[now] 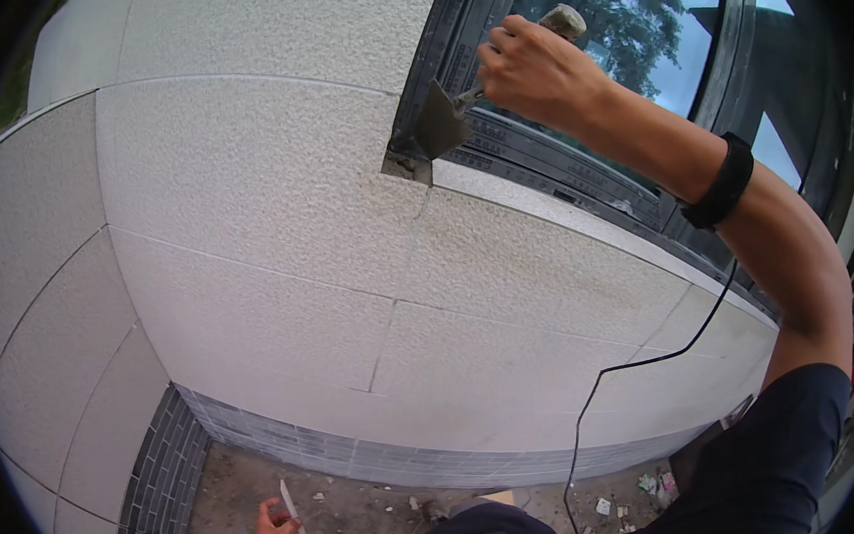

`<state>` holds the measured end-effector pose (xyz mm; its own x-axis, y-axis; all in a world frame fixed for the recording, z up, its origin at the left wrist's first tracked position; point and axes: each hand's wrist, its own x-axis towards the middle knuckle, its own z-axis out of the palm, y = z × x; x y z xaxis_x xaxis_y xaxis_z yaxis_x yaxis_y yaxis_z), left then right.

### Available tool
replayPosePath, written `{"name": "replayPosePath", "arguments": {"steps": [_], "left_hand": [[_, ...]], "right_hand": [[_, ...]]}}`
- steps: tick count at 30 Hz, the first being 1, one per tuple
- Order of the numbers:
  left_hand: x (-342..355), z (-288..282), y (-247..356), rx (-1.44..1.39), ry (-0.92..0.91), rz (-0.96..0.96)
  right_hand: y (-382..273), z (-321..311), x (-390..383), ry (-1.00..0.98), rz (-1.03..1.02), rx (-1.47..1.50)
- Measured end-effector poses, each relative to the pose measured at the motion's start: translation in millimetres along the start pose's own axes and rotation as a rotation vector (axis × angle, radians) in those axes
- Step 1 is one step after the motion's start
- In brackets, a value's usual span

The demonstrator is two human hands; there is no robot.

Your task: Measuring, cutting, and applying mortar to tiles to install them on a window sill.

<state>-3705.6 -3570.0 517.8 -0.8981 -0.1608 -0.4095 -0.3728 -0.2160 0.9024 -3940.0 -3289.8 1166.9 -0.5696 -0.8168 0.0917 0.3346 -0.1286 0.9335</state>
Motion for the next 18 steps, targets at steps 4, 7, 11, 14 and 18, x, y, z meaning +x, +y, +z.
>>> {"name": "replayPosePath", "arguments": {"steps": [4, 7, 11, 14, 18], "left_hand": [[-0.6, 1.6, -0.6, 0.007, 0.018, -0.043], [0.1, 0.7, -7.6, -0.003, 0.016, -0.040], [2.5, -0.6, -17.7, -0.001, 0.001, -0.016], [0.9, 2.2, -19.3, -0.034, -0.003, -0.016], [-2.1, 7.3, -11.2, 0.016, 0.009, -0.011]], "right_hand": [[-4.0, -3.4, 5.3, -0.035, -0.022, 0.003], [-5.0, -1.8, 9.8, -0.033, -0.029, -0.003], [-4.8, -7.4, 17.6, -0.089, -0.024, 0.018], [-1.2, -17.0, 19.8, -0.149, -0.054, -0.017], [6.3, -25.3, 18.6, -0.082, -0.055, -0.026]]}}
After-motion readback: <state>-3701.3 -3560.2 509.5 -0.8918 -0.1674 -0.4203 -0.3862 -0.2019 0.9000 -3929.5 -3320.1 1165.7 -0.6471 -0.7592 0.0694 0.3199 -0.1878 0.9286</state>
